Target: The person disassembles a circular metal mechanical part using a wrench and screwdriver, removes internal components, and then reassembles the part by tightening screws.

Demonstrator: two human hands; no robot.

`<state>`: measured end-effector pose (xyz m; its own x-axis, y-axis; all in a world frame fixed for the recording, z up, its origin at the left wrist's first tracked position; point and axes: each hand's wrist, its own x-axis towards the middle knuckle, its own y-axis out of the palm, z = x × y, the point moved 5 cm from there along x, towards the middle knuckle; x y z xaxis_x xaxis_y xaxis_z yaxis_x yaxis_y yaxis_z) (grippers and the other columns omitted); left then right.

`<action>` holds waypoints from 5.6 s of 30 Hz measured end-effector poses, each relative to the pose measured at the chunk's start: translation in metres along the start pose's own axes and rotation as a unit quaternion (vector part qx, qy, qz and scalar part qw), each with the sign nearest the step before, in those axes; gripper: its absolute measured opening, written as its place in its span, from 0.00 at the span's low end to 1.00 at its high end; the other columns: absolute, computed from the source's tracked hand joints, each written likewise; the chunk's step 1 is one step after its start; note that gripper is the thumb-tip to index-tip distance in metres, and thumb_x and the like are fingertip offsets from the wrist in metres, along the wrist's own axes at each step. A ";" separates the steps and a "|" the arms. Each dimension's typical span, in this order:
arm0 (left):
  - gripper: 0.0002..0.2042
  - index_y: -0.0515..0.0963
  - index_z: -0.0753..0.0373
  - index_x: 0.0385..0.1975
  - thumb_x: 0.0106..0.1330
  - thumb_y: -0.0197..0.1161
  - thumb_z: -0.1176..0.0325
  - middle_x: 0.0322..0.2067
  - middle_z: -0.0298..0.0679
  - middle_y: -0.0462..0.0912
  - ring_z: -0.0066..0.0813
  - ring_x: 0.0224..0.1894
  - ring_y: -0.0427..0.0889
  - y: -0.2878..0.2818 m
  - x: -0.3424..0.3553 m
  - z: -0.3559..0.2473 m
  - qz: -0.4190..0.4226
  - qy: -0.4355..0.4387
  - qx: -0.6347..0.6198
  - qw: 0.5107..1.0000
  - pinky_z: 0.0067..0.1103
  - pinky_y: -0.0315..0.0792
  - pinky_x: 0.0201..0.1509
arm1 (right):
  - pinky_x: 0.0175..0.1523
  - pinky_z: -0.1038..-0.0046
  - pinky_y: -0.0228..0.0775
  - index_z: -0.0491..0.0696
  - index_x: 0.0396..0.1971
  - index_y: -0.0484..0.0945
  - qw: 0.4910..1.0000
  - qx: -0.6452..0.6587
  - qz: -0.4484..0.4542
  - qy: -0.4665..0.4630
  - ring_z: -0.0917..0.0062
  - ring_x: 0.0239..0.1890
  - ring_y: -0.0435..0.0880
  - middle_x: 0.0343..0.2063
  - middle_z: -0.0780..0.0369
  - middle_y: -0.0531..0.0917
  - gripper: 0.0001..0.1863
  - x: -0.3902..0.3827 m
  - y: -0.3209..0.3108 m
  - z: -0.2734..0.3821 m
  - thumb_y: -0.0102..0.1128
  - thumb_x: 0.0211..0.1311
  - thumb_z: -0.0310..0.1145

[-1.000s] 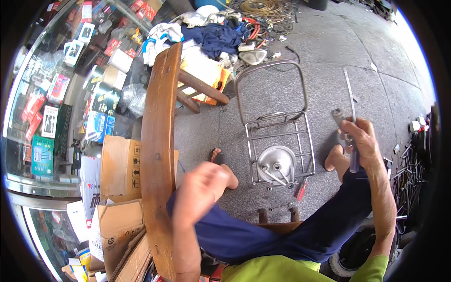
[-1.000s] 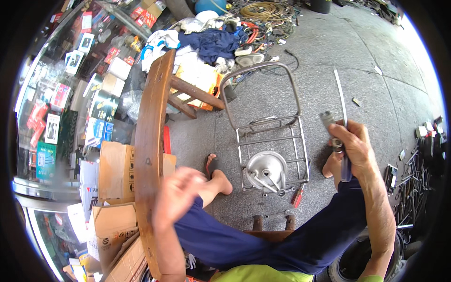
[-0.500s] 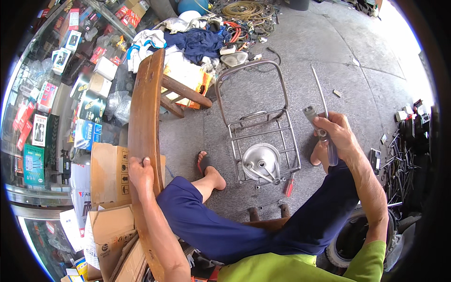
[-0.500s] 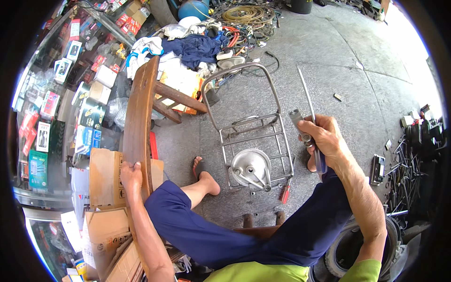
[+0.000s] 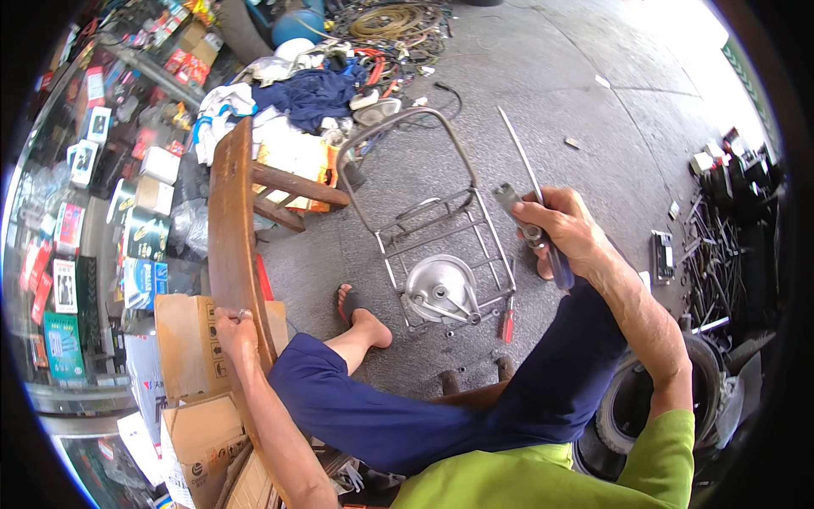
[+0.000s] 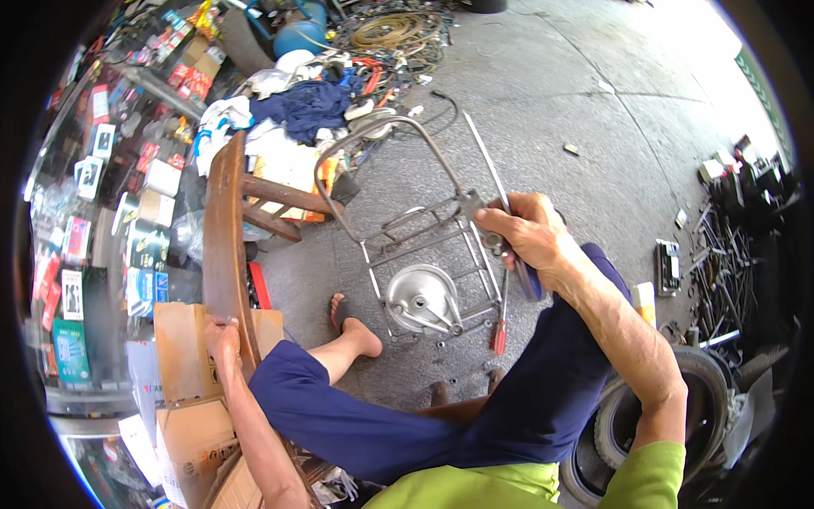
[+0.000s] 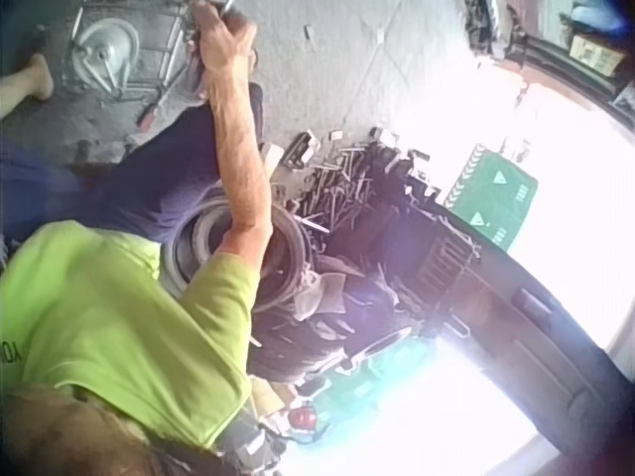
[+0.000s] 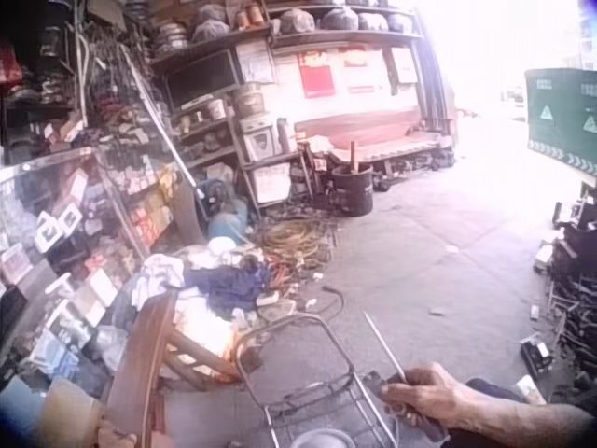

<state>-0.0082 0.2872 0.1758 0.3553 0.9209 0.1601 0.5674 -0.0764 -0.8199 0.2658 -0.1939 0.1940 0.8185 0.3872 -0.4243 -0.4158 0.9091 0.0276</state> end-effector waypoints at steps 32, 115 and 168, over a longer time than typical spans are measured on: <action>0.12 0.73 0.71 0.45 0.62 0.55 0.86 0.35 0.43 0.79 0.30 0.30 0.84 0.195 -0.217 -0.068 0.403 -0.138 -0.340 0.839 0.21 0.83 0.31 | 0.21 0.87 0.64 0.41 0.39 0.79 1.000 -0.011 0.021 0.006 0.91 0.21 0.76 0.24 0.65 0.82 0.17 -0.013 0.020 -0.022 0.64 0.64 0.42; 0.26 0.74 0.66 0.56 0.53 0.63 0.83 0.45 0.44 0.73 0.35 0.35 0.81 0.173 -0.234 -0.099 0.292 0.150 -0.146 0.933 0.27 0.77 0.42 | 0.18 0.85 0.63 0.39 0.35 0.79 0.998 -0.053 0.012 -0.012 0.90 0.15 0.70 0.20 0.68 0.76 0.15 -0.011 0.026 -0.031 0.63 0.63 0.39; 0.12 0.78 0.63 0.41 0.68 0.64 0.61 0.26 0.32 0.80 0.14 0.25 0.76 0.129 -0.281 -0.113 0.572 -0.109 -0.415 0.699 0.11 0.64 0.21 | 0.37 0.67 0.77 0.41 0.30 0.82 0.934 -0.301 0.173 -0.086 0.62 0.30 0.87 0.24 0.53 0.84 0.07 -0.022 0.098 -0.061 0.64 0.51 0.27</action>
<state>0.0496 -0.0244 0.0871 0.8591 0.1040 -0.5011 0.2717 -0.9225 0.2743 0.1828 -0.1229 0.1507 0.6232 0.7085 -0.3312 -0.7729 0.4929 -0.3997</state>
